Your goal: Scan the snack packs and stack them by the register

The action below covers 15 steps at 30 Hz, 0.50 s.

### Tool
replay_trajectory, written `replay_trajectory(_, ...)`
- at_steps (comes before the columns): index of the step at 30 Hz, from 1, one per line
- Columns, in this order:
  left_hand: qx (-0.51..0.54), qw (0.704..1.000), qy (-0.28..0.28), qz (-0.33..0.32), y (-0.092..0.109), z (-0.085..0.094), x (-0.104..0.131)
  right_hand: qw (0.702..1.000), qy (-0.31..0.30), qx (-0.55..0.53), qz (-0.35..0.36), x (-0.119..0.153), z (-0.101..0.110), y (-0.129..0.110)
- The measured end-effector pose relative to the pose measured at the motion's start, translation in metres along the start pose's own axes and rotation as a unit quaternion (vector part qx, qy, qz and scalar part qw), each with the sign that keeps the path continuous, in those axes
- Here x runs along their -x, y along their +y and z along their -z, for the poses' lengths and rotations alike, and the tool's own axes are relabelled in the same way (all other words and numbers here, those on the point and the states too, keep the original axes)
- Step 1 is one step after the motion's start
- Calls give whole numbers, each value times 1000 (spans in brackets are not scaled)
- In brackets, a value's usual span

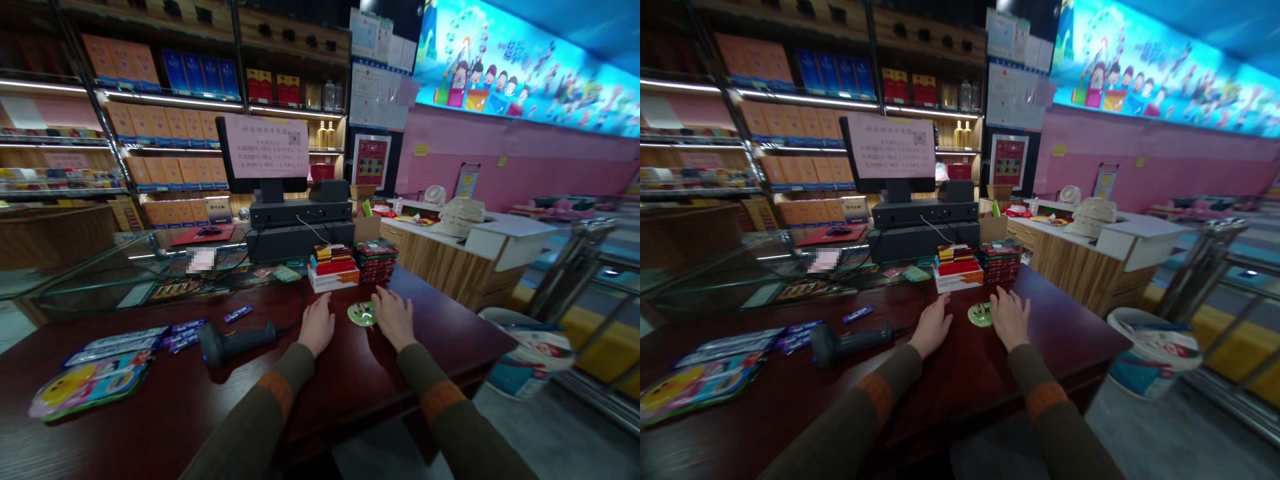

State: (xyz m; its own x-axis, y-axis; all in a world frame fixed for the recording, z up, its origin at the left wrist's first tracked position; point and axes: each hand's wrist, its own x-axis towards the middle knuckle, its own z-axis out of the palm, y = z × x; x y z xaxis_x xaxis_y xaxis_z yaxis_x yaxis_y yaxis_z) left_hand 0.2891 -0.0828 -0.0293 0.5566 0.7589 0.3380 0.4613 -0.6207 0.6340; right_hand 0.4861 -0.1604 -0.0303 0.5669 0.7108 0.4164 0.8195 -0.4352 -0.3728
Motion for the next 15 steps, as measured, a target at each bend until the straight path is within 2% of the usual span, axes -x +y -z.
replay_trajectory(7, -32, 999, 35, 6, -1, 34, 5, 999, -24, -15, 42, 0, -5, -36)
replay_trajectory(15, -115, 991, 65, -18, -10, 88, 12, 993, -47, -25, 106, 8, -7, -95)
